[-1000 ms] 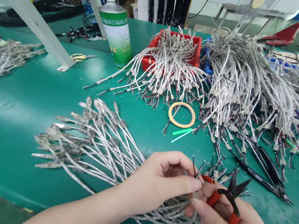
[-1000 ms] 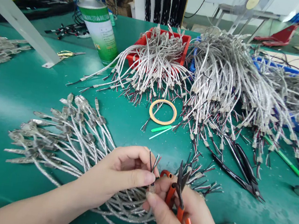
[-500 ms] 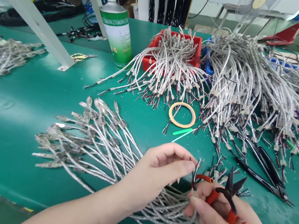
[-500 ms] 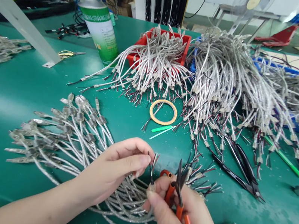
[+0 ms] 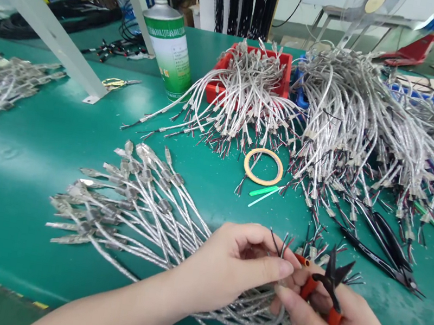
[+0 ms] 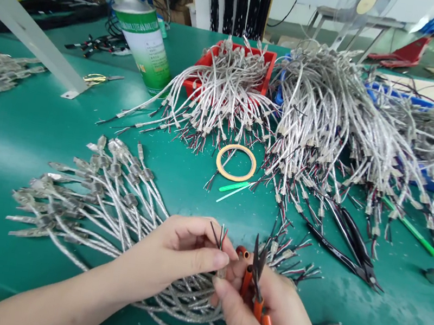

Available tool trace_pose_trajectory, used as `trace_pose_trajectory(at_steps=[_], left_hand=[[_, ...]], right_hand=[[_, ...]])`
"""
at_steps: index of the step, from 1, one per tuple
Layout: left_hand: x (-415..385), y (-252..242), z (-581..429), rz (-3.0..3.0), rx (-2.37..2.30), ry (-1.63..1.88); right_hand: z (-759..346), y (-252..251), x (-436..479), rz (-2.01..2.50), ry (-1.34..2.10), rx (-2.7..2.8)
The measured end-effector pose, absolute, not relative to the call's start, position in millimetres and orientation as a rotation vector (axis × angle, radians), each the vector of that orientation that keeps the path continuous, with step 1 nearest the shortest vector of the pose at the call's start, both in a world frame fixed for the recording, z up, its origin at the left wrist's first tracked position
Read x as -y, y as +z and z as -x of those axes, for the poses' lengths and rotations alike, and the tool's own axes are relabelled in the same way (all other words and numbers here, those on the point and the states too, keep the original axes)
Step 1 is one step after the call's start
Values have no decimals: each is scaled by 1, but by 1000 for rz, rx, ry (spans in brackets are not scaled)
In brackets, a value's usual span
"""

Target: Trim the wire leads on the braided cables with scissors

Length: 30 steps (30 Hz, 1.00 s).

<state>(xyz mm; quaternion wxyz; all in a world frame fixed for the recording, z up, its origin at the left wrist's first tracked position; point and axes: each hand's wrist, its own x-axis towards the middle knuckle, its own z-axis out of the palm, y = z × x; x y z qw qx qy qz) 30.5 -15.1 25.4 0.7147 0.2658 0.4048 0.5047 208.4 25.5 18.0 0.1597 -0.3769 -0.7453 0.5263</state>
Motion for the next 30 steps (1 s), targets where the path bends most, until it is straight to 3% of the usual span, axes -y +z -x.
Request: trace_pose_trajectory(at_steps=[30], left_hand=[[13, 27, -32, -577, -1029, 1206]], right_hand=[[-196, 32, -22, 1259, 1301, 1989]])
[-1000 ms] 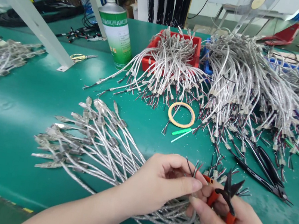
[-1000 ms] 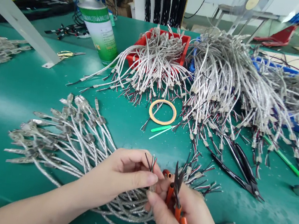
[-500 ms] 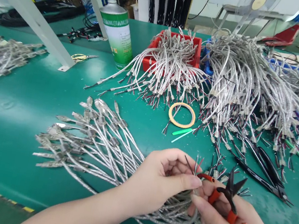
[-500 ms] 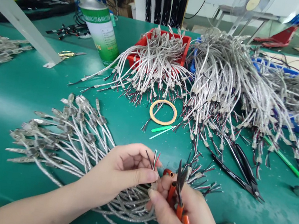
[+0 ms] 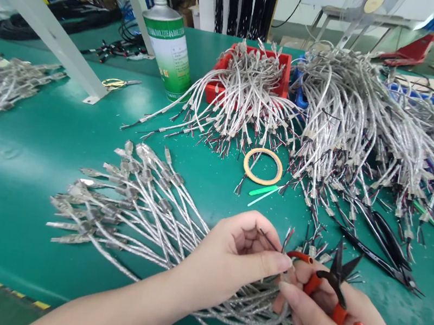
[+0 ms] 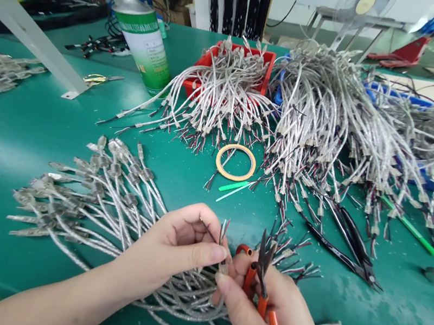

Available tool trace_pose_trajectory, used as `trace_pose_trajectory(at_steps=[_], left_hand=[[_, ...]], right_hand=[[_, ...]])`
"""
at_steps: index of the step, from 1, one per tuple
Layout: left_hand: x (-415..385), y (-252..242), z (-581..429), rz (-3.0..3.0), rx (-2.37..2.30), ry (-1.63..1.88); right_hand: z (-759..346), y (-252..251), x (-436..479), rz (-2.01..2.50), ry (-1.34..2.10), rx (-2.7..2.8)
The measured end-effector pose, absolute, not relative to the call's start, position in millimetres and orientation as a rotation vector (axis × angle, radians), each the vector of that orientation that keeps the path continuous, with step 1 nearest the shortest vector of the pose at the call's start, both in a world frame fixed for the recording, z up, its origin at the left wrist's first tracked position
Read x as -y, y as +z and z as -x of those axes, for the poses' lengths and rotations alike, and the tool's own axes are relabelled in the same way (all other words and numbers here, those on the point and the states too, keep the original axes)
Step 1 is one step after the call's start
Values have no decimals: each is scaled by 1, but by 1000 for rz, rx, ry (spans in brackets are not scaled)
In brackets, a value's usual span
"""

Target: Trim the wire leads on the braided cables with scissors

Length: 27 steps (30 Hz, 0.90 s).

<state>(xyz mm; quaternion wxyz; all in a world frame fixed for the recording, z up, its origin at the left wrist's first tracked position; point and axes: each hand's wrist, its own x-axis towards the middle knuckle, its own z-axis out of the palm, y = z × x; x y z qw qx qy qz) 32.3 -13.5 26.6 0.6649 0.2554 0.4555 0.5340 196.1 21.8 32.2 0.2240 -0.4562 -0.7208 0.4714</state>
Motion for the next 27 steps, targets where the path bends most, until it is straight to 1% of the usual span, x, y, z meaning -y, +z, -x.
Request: trace_pose_trajectory(at_steps=[8, 17, 23, 27], left_hand=[[15, 25, -30, -582, -1003, 1132], [16, 25, -33, -555, -1022, 1198], [16, 24, -32, -520, -921, 1220], [17, 24, -31, -520, -928, 1206]], right_hand=[[-195, 30, -22, 1298, 1233, 2044], [-205, 27, -25, 1157, 1381, 2060], [-206, 22, -16, 1250, 1503, 1875], [-205, 23, -16, 1289, 1509, 1885]])
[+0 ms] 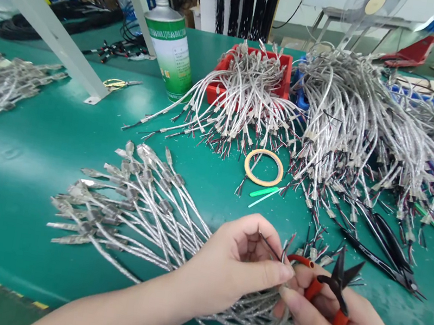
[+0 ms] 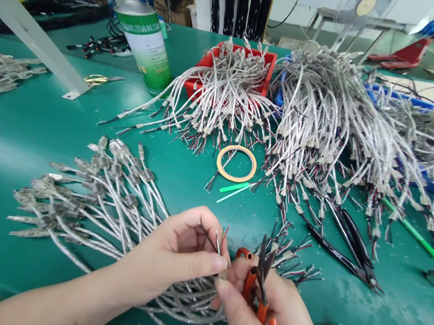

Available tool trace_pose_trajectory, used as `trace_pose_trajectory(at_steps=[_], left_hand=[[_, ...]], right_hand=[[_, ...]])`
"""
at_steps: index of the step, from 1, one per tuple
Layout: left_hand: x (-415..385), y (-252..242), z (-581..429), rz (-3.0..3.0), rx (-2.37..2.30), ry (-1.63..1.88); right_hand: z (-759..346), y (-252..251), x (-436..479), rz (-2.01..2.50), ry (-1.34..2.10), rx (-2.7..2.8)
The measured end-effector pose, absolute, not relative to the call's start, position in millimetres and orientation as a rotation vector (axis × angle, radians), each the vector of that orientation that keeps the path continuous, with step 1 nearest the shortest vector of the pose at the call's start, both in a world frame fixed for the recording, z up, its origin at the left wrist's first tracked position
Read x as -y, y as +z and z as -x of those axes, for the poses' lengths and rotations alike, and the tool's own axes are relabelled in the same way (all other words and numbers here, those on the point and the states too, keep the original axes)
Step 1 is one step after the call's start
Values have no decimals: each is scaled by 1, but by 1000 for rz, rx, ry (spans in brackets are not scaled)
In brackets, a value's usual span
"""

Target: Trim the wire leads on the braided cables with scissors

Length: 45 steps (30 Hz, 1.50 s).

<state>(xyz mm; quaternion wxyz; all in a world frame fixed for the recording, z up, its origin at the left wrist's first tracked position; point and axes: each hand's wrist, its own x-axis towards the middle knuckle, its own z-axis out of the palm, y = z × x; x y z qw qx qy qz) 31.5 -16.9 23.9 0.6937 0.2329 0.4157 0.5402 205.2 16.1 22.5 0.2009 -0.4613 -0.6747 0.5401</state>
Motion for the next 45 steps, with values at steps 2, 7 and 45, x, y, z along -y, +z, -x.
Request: trace_pose_trajectory(at_steps=[2, 7, 45], left_hand=[[17, 24, -32, -519, -925, 1199], [15, 23, -33, -517, -926, 1192], [16, 25, -32, -569, -784, 1173]], right_hand=[[-206, 22, -18, 1263, 1479, 1933], [-207, 20, -23, 1125, 1391, 2034], [-219, 13, -10, 1293, 1726, 1521]])
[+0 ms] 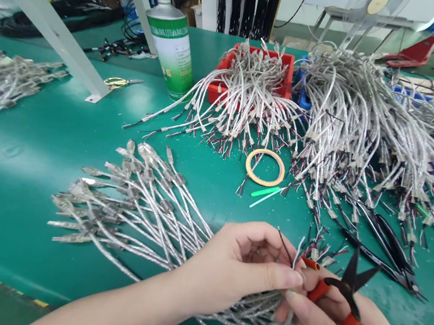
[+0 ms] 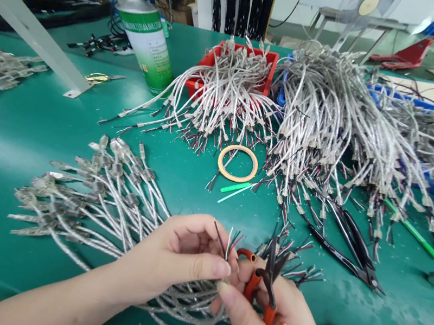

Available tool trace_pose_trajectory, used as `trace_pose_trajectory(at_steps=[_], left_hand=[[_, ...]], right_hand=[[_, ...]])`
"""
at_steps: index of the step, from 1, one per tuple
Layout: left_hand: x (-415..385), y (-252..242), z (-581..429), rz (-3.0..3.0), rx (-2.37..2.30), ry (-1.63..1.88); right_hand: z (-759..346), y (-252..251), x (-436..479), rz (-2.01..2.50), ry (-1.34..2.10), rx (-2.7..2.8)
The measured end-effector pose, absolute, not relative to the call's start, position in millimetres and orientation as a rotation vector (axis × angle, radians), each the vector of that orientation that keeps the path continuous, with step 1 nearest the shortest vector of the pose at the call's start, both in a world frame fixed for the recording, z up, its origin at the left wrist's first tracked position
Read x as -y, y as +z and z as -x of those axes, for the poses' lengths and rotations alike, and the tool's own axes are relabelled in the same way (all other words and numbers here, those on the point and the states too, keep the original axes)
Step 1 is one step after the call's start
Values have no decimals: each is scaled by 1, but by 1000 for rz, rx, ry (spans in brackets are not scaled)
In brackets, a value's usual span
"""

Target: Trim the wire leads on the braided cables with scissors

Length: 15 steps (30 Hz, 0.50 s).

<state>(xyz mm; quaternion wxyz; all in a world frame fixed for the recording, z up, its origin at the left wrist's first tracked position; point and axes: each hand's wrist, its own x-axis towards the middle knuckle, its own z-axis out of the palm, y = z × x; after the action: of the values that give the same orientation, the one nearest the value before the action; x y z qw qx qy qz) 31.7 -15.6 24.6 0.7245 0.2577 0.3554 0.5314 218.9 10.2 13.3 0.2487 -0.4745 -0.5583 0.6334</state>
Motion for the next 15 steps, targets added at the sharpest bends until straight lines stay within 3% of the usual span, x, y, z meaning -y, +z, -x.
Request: trace_pose_trajectory(at_steps=[8, 15], left_hand=[[15, 27, -35, -509, -949, 1238], [16, 26, -33, -628, -978, 1181]], right_hand=[[-226, 11, -27, 1317, 1729, 1779], [-230, 3, -22, 1265, 1909, 1616]])
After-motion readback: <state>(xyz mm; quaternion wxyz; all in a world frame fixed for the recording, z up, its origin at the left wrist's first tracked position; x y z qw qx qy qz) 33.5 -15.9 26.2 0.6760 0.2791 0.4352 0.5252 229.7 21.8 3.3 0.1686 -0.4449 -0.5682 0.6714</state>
